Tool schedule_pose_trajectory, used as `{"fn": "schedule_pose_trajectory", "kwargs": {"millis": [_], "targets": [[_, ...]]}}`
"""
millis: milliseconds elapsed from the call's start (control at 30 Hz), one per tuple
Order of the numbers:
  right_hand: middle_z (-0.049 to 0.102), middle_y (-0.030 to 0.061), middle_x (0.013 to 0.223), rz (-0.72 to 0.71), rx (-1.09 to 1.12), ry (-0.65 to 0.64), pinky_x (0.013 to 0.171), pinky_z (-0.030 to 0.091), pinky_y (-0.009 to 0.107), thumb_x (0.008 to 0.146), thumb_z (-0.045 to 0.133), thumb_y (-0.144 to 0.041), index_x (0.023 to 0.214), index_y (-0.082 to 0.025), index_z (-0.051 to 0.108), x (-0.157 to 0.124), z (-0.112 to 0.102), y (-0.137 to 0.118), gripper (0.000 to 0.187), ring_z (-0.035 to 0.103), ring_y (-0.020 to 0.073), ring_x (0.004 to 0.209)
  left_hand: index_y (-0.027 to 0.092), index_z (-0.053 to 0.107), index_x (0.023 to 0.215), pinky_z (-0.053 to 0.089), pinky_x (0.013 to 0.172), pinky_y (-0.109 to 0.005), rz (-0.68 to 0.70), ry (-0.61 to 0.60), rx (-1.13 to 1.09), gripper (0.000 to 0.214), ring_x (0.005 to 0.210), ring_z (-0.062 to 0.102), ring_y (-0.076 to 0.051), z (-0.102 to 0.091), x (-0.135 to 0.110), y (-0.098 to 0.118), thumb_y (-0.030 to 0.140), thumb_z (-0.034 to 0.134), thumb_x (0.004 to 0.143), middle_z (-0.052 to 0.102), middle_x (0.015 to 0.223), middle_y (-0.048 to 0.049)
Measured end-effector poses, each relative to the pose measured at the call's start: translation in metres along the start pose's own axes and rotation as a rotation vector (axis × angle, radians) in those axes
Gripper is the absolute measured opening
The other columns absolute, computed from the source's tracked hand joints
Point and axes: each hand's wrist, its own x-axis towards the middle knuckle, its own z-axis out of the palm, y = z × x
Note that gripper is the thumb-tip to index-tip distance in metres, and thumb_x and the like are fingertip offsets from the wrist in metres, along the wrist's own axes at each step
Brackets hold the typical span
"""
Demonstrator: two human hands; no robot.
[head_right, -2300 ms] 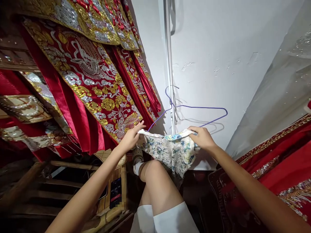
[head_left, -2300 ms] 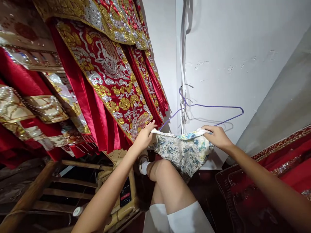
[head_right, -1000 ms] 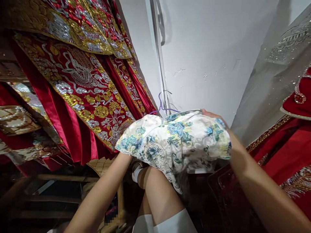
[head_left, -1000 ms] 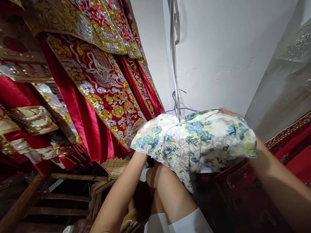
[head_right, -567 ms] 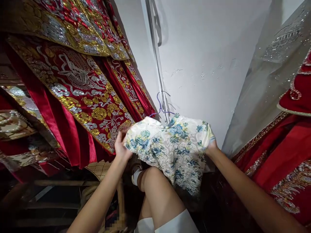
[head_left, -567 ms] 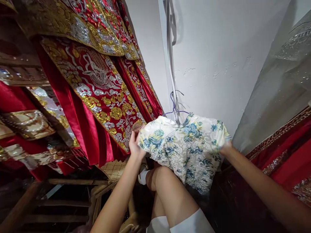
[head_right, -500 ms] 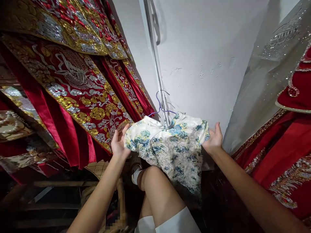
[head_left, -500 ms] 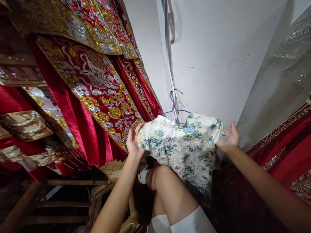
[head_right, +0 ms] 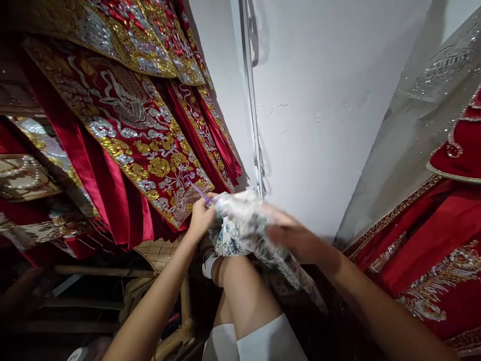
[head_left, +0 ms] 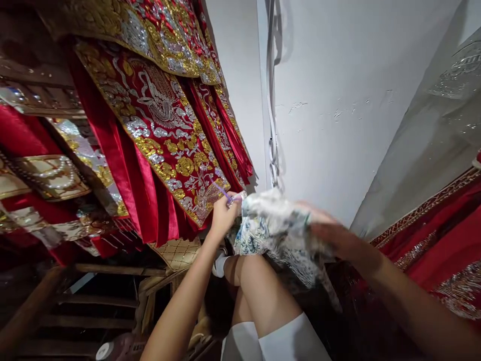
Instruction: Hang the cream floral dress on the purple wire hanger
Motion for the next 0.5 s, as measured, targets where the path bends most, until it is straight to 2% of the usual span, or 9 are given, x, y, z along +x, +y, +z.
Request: {"fn": "schedule_pose_trajectory", "kwargs": {"millis": [67,100,133,167,200,267,333,400,500], "targets": [[0.081,0.0064,0.095,0.028,0.071,-0.425,0.086,0.062,0.028,0.097,0.053,-0.064,0.102,-0.016,0.081,-0.005,0.007,-0.009,0.056,0.077,0.0206,0.102,0.021,0.052,0.066,0.039,0.064,-0.027,-0.038,0.114,-0.124,0.039,0.064,0.047,-0.015,0.011,-0.007,-0.006,0.05,0.054,0.093,0.051,0.064,0.0016],[0.081,0.0078,0.103,0.058,0.085,-0.588,0.091,0.061,0.031,0.1,0.05,-0.061,0.108,-0.018,0.08,-0.005,0.009,-0.009,0.053,0.076,0.0221,0.105,0.022,0.048,0.064,0.038,0.062,-0.027,-0.07,0.185,-0.207,0.043,0.062,0.044,-0.015,0.016,-0.008,-0.006,0.053,0.051,0.094,0.047,0.062,0.0019],[0.08,0.0093,0.113,0.088,0.056,-0.66,0.097,0.059,0.036,0.102,0.05,-0.056,0.116,-0.02,0.078,-0.004,0.011,-0.005,0.048,0.074,0.0237,0.111,0.023,0.044,0.062,0.037,0.06,-0.027,-0.114,0.242,-0.307,0.047,0.059,0.041,-0.015,0.021,-0.009,-0.004,0.056,0.048,0.095,0.043,0.061,0.0021],[0.076,0.0106,0.124,0.103,-0.03,-0.633,0.103,0.056,0.039,0.102,0.053,-0.05,0.125,-0.021,0.073,-0.003,0.014,0.003,0.043,0.071,0.0253,0.118,0.023,0.041,0.06,0.036,0.058,-0.027,-0.168,0.259,-0.429,0.049,0.057,0.039,-0.014,0.026,-0.009,0.0,0.057,0.044,0.095,0.04,0.059,0.0021],[0.07,0.012,0.135,0.096,-0.169,-0.523,0.109,0.052,0.043,0.099,0.058,-0.044,0.134,-0.021,0.067,-0.003,0.018,0.013,0.043,0.066,0.0273,0.126,0.023,0.038,0.058,0.037,0.057,-0.027,-0.229,0.233,-0.571,0.051,0.055,0.038,-0.014,0.03,-0.009,0.006,0.057,0.041,0.096,0.037,0.057,0.0021],[0.053,0.0153,0.155,0.018,-0.488,-0.311,0.119,0.04,0.053,0.091,0.067,-0.035,0.152,-0.02,0.049,-0.005,0.029,0.041,0.065,0.049,0.0327,0.144,0.023,0.035,0.056,0.038,0.056,-0.026,-0.349,0.066,-0.851,0.052,0.052,0.036,-0.013,0.039,-0.01,0.024,0.054,0.038,0.096,0.033,0.054,0.0022],[0.039,0.0187,0.163,-0.111,-0.72,-0.229,0.124,0.026,0.062,0.085,0.069,-0.033,0.162,-0.016,0.031,-0.01,0.041,0.069,0.087,0.035,0.0386,0.151,0.022,0.037,0.055,0.043,0.059,-0.026,-0.434,-0.138,-1.042,0.049,0.052,0.039,-0.012,0.046,-0.015,0.046,0.05,0.045,0.095,0.036,0.054,0.0018],[0.046,0.0216,0.156,-0.228,-0.825,-0.164,0.121,0.027,0.065,0.084,0.067,-0.033,0.162,-0.013,0.028,-0.017,0.049,0.091,0.089,0.041,0.0415,0.146,0.02,0.047,0.059,0.048,0.066,-0.026,-0.485,-0.266,-1.154,0.044,0.055,0.047,-0.012,0.052,-0.022,0.066,0.048,0.058,0.091,0.046,0.059,0.0008],[0.064,0.0182,0.126,-0.223,-0.886,-0.019,0.1,0.047,0.056,0.082,0.063,-0.032,0.151,-0.015,0.045,-0.026,0.04,0.106,0.073,0.06,0.0374,0.115,0.019,0.069,0.085,0.054,0.082,-0.028,-0.463,-0.333,-1.127,0.024,0.079,0.065,-0.015,0.051,-0.031,0.077,0.04,0.079,0.079,0.069,0.089,-0.0037]]}}
